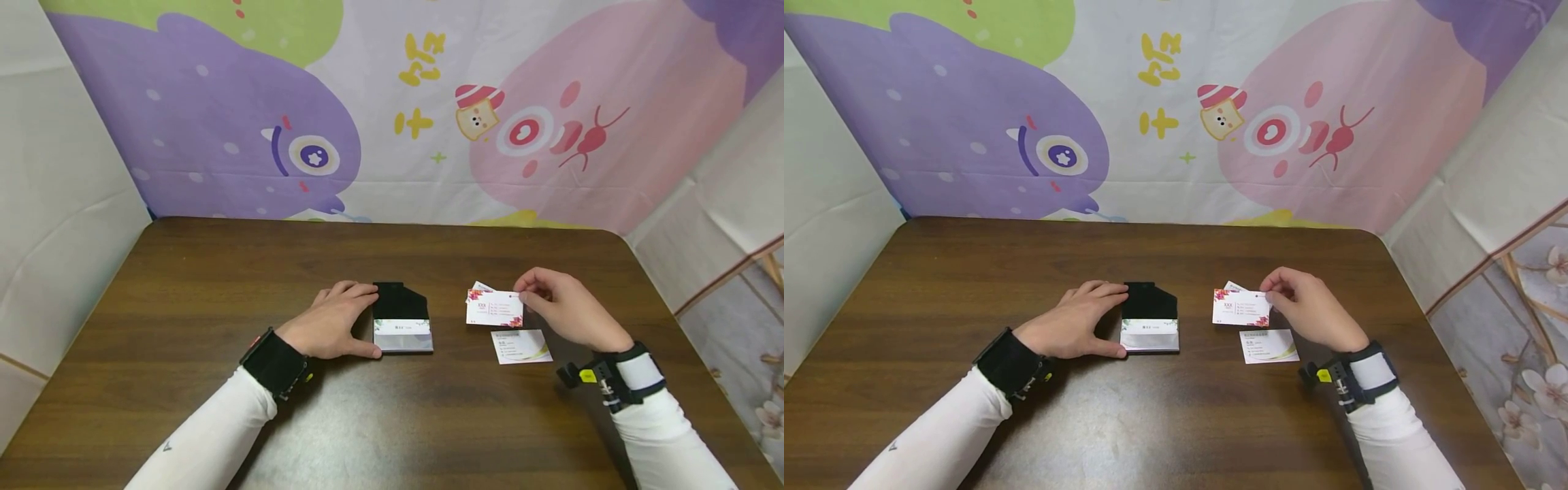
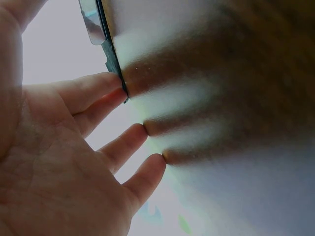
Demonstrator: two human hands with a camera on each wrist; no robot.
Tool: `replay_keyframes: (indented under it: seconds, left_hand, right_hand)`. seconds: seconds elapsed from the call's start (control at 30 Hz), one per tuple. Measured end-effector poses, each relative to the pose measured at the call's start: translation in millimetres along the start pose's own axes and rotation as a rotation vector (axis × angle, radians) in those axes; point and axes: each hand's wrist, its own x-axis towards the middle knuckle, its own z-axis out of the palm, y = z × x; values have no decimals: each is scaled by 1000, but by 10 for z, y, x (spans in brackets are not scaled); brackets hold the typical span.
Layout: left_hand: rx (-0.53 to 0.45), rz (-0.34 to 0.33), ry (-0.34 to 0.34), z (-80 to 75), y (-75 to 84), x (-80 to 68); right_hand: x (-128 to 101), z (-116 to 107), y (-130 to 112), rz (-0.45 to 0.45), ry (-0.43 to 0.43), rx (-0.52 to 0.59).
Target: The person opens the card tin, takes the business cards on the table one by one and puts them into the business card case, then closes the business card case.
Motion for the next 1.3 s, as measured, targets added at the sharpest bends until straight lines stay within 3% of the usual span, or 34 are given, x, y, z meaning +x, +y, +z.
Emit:
replay_keyframes:
  seconds: [1.3]
  left_hand:
    - [4,-12,1,-5,12,-7]
  right_hand:
    - [482,437,-540,-35,43,155]
